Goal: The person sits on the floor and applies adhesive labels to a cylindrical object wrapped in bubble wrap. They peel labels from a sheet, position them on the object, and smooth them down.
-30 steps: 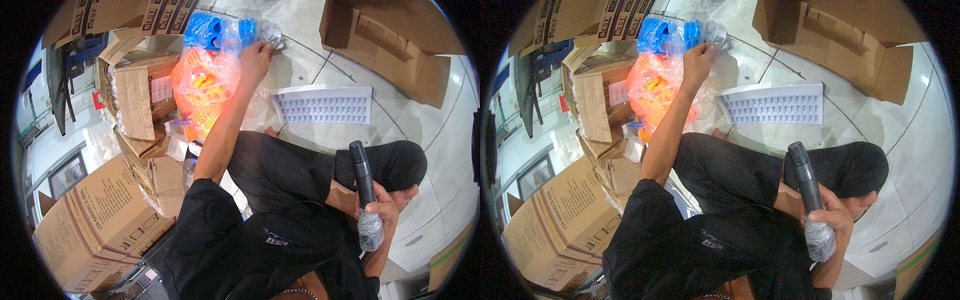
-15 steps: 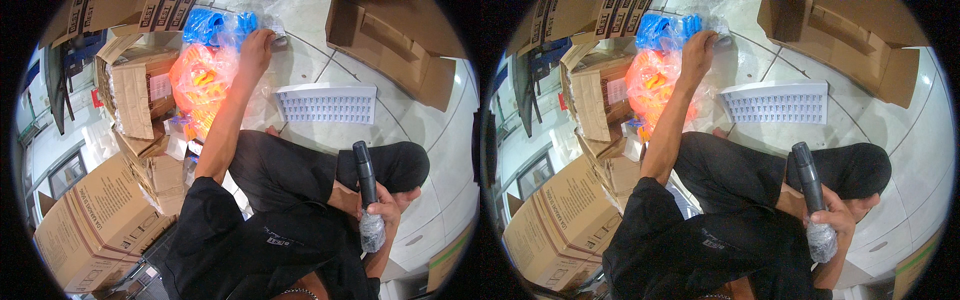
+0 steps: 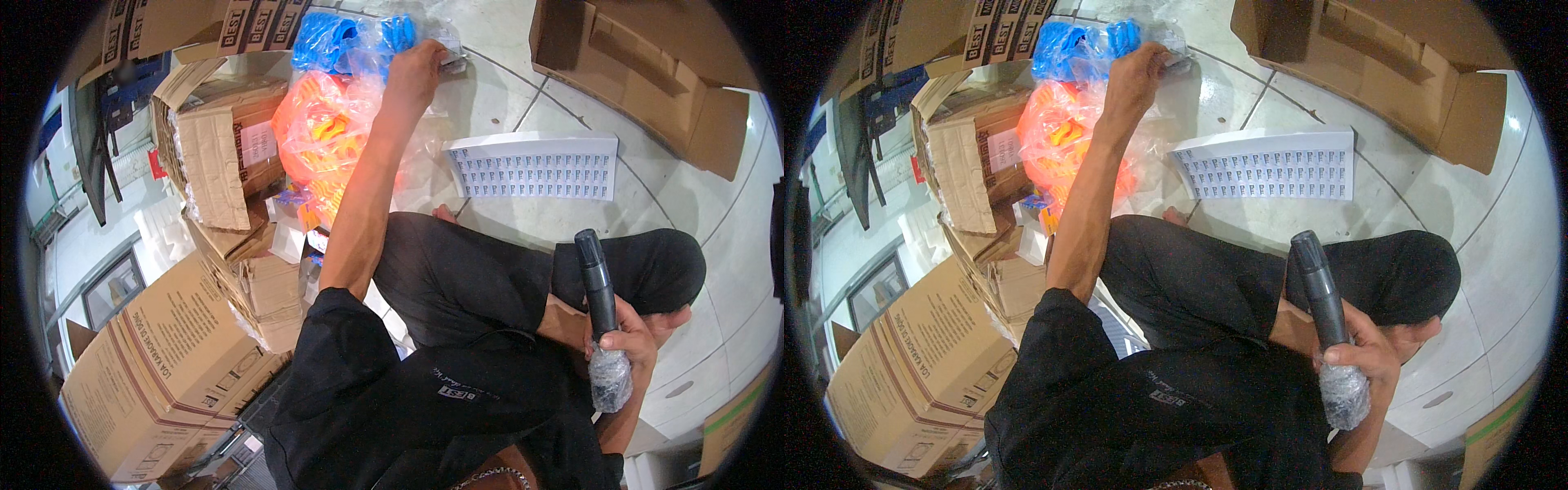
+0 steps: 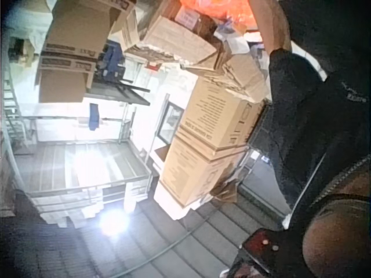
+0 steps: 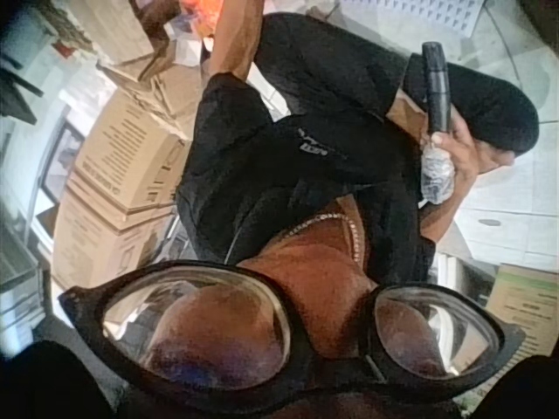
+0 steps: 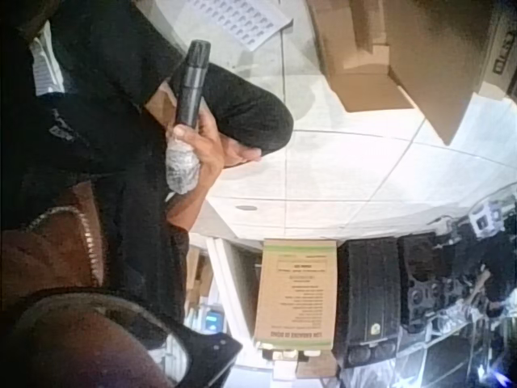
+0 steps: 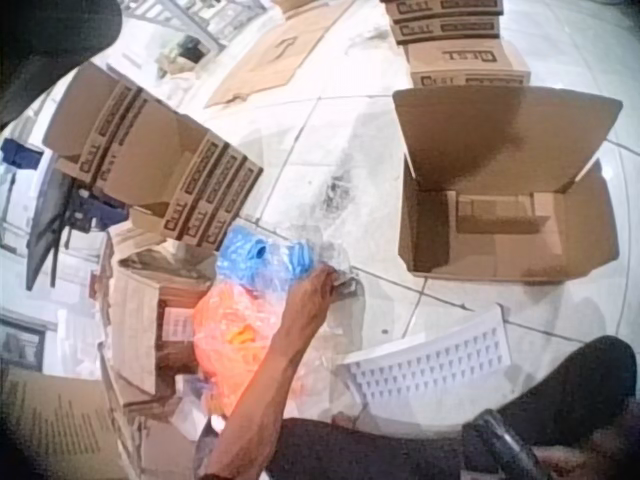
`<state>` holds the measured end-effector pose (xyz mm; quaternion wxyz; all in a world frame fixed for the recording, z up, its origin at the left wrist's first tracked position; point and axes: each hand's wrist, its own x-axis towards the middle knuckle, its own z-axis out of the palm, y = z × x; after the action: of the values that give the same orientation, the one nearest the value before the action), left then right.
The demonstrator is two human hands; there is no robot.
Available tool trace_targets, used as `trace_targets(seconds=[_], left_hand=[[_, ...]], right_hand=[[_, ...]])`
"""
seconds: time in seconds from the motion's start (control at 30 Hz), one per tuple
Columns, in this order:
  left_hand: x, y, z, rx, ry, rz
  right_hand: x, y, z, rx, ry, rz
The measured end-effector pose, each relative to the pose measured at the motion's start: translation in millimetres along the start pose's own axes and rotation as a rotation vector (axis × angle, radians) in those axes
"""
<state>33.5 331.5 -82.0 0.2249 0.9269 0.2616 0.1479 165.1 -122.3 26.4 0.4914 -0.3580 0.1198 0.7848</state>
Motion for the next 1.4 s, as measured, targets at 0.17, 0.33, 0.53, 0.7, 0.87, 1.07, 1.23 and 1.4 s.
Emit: trace_targets(seconds=[0.17,0.33,0.53,0.7,0.87,1.07,1.23,1.4], left_hand=[[1,-1,0,0.041,-0.021,-0.033],[2,-8,2,0.061,-0.043,0.004],[8,-10,-6,0.100,-0.159,0.105],[17,-11,-22,0.157,-0.338,0.221],[22,-23,-25,0.130,-0.424,0.240],[27,-18,-30,0.238,-0.482,0.498],[46,-18,-33,0.287,-0.630,0.611],[55,-22,-32,0.306,-0.669,0.725]], right_hand=[[0,-2,4,0.029,0.005,0.003],[1,-1,2,0.021,0.008,-0.005],[-1,-4,9,0.049,0.059,0.017],[1,-4,7,0.028,0.035,0.028],[2,-4,4,0.008,0.006,0.022],[3,-3,2,0.008,0.003,0.026],[1,-8,8,0.036,0.036,0.050],[3,-7,12,0.030,0.075,0.038]])
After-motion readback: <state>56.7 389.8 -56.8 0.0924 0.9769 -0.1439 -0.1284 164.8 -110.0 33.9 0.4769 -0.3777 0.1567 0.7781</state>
